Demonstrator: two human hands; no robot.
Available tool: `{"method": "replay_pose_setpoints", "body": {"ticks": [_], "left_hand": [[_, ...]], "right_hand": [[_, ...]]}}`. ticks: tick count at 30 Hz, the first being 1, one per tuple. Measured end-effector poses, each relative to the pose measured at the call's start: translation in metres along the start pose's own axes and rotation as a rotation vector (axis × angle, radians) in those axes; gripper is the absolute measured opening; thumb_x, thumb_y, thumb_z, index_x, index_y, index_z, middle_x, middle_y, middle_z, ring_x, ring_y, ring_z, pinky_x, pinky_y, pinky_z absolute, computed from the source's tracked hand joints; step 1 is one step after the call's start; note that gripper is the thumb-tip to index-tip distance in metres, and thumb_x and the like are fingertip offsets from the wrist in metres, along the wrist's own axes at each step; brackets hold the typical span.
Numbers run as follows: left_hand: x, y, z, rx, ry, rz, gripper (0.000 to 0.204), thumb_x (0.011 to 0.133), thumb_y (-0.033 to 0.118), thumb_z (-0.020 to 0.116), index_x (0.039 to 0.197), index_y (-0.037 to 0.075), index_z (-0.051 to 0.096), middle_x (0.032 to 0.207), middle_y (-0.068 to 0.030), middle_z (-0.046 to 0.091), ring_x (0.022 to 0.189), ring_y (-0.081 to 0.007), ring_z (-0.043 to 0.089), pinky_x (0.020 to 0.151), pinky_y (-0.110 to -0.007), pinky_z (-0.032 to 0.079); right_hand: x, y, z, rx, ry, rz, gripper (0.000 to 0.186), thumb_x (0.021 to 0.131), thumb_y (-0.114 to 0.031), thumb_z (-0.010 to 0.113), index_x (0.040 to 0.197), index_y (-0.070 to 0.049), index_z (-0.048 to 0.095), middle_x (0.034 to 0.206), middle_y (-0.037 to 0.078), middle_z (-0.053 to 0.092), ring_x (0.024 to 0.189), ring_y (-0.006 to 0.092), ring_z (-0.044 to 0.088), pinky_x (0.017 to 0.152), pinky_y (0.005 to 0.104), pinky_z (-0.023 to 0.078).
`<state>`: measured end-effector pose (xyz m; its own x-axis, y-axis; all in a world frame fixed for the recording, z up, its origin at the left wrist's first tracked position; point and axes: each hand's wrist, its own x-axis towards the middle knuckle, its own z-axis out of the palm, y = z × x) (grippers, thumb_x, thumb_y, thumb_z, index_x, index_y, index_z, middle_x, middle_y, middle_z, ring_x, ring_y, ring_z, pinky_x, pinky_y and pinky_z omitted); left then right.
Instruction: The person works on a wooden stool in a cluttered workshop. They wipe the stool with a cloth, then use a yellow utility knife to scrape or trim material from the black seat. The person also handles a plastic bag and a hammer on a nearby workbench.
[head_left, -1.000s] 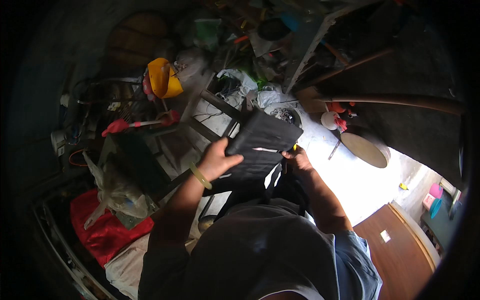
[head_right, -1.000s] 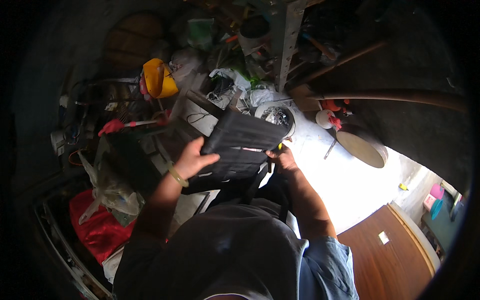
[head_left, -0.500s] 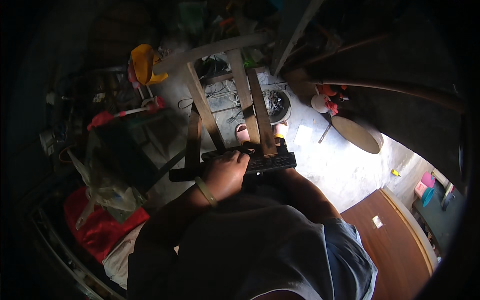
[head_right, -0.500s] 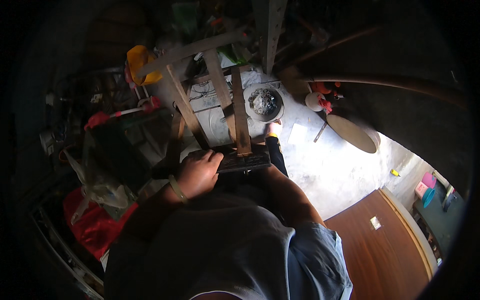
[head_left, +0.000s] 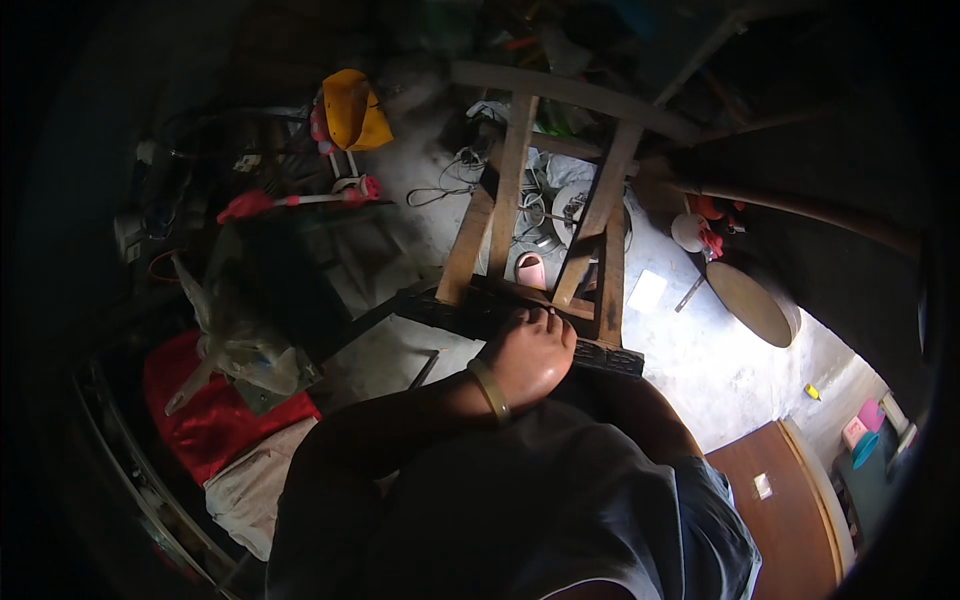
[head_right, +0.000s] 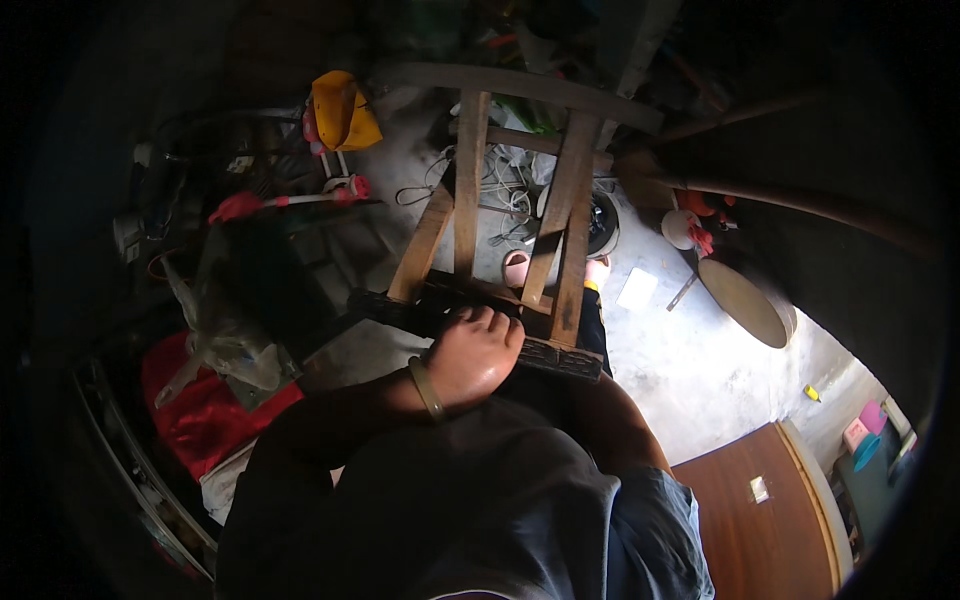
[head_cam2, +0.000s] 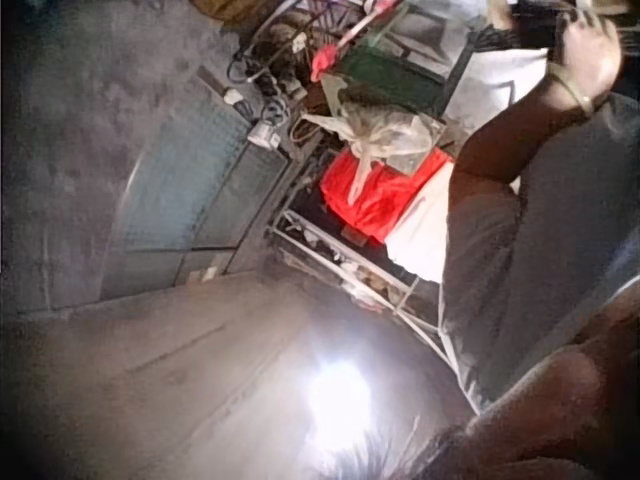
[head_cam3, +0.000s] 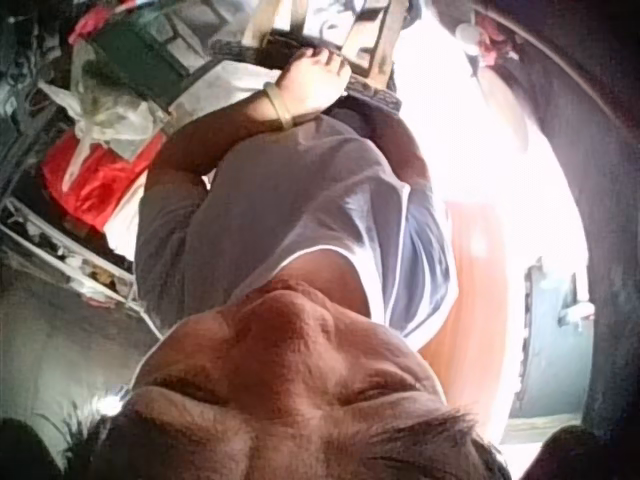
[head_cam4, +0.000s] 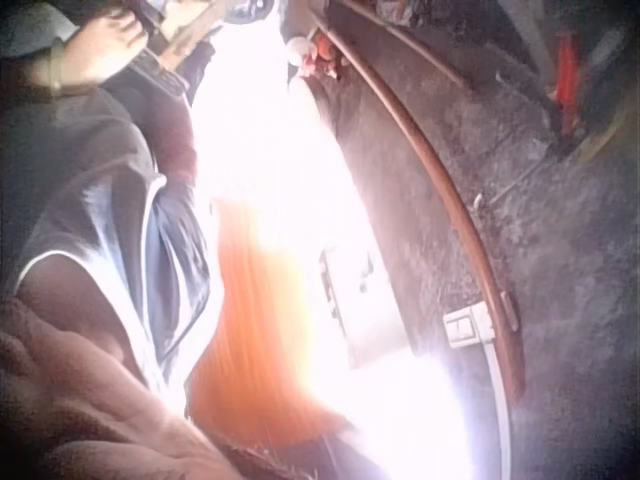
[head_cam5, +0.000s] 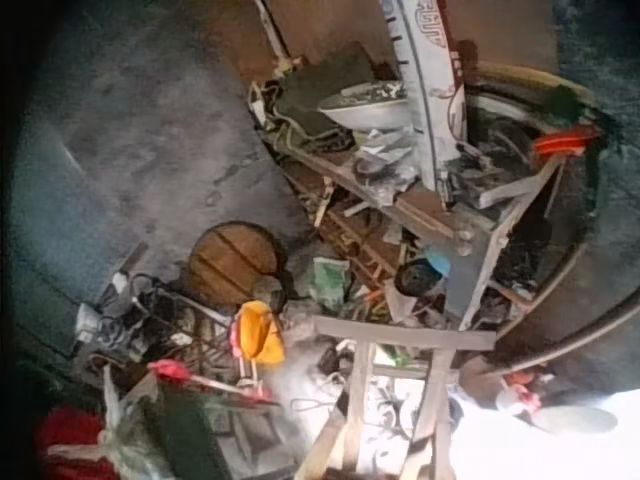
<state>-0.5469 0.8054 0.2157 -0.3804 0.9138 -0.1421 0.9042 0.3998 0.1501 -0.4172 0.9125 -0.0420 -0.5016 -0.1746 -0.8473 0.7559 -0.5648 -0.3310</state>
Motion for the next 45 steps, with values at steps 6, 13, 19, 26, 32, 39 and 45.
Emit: {"method": "replay_pose_setpoints", "body": {"ticks": [6, 13, 19, 26, 32, 39, 45], "left_hand": [[0.001, 0.008, -0.002, 0.017, -0.060, 0.030, 0.027, 0.072, 0.017, 0.056, 0.092, -0.001, 0.061, 0.080, -0.0117, 0.061, 0.077, -0.0245, 0.059, 0.069, -0.035, 0.047], [-0.001, 0.009, -0.005, 0.029, -0.108, -0.004, 0.027, 0.073, 0.016, 0.055, 0.092, -0.003, 0.061, 0.078, -0.0130, 0.061, 0.077, -0.0253, 0.059, 0.067, -0.036, 0.047], [-0.008, 0.010, 0.001, 0.038, -0.117, -0.027, 0.029, 0.074, 0.015, 0.054, 0.095, -0.004, 0.062, 0.080, -0.0147, 0.062, 0.076, -0.0262, 0.059, 0.065, -0.038, 0.048], [-0.018, 0.006, 0.004, 0.037, -0.134, -0.062, 0.030, 0.076, 0.015, 0.054, 0.098, -0.004, 0.061, 0.083, -0.0160, 0.063, 0.078, -0.0261, 0.060, 0.066, -0.038, 0.048], [-0.028, -0.004, 0.018, -0.116, -0.142, -0.168, 0.023, 0.077, 0.014, 0.053, 0.094, -0.001, 0.057, 0.087, -0.0157, 0.062, 0.085, -0.0274, 0.060, 0.072, -0.038, 0.048], [-0.053, -0.050, 0.035, -0.533, -0.098, -0.437, 0.038, 0.076, 0.020, 0.066, 0.103, -0.002, 0.050, 0.087, -0.0167, 0.062, 0.088, -0.0323, 0.061, 0.080, -0.042, 0.044], [-0.098, -0.115, 0.079, -0.870, 0.020, -0.838, 0.040, 0.078, 0.037, 0.070, 0.095, 0.003, 0.057, 0.077, -0.0156, 0.064, 0.073, -0.0297, 0.065, 0.064, -0.038, 0.050]], "right_hand": [[-0.007, 0.007, 0.003, -0.009, -0.014, 0.030, 0.022, 0.080, -0.016, 0.073, 0.092, -0.003, 0.060, 0.082, 0.007, 0.062, 0.067, 0.0152, 0.057, 0.052, 0.0272, 0.045], [-0.017, 0.014, 0.007, -0.029, -0.027, 0.058, 0.022, 0.080, -0.017, 0.073, 0.093, -0.003, 0.060, 0.082, 0.007, 0.063, 0.067, 0.0149, 0.057, 0.052, 0.0271, 0.045], [-0.022, 0.024, 0.009, -0.052, -0.043, 0.087, 0.022, 0.080, -0.017, 0.072, 0.093, -0.004, 0.061, 0.082, 0.006, 0.063, 0.067, 0.0147, 0.057, 0.053, 0.0270, 0.045], [-0.028, 0.029, 0.015, -0.082, -0.066, 0.116, 0.022, 0.081, -0.017, 0.072, 0.093, -0.004, 0.061, 0.083, 0.006, 0.063, 0.067, 0.0145, 0.057, 0.053, 0.0269, 0.045], [-0.032, 0.025, 0.022, -0.109, -0.096, 0.134, 0.022, 0.081, -0.018, 0.072, 0.094, -0.004, 0.061, 0.083, 0.006, 0.063, 0.067, 0.0142, 0.057, 0.053, 0.0269, 0.044], [-0.017, 0.017, 0.020, -0.171, -0.076, 0.065, 0.023, 0.081, -0.019, 0.072, 0.096, -0.004, 0.062, 0.083, 0.004, 0.063, 0.068, 0.0131, 0.057, 0.055, 0.0265, 0.044], [0.010, -0.005, 0.016, -0.283, -0.184, -0.120, 0.023, 0.087, -0.021, 0.066, 0.101, -0.006, 0.057, 0.076, -0.001, 0.057, 0.064, 0.0060, 0.056, 0.052, 0.0219, 0.046]]}}
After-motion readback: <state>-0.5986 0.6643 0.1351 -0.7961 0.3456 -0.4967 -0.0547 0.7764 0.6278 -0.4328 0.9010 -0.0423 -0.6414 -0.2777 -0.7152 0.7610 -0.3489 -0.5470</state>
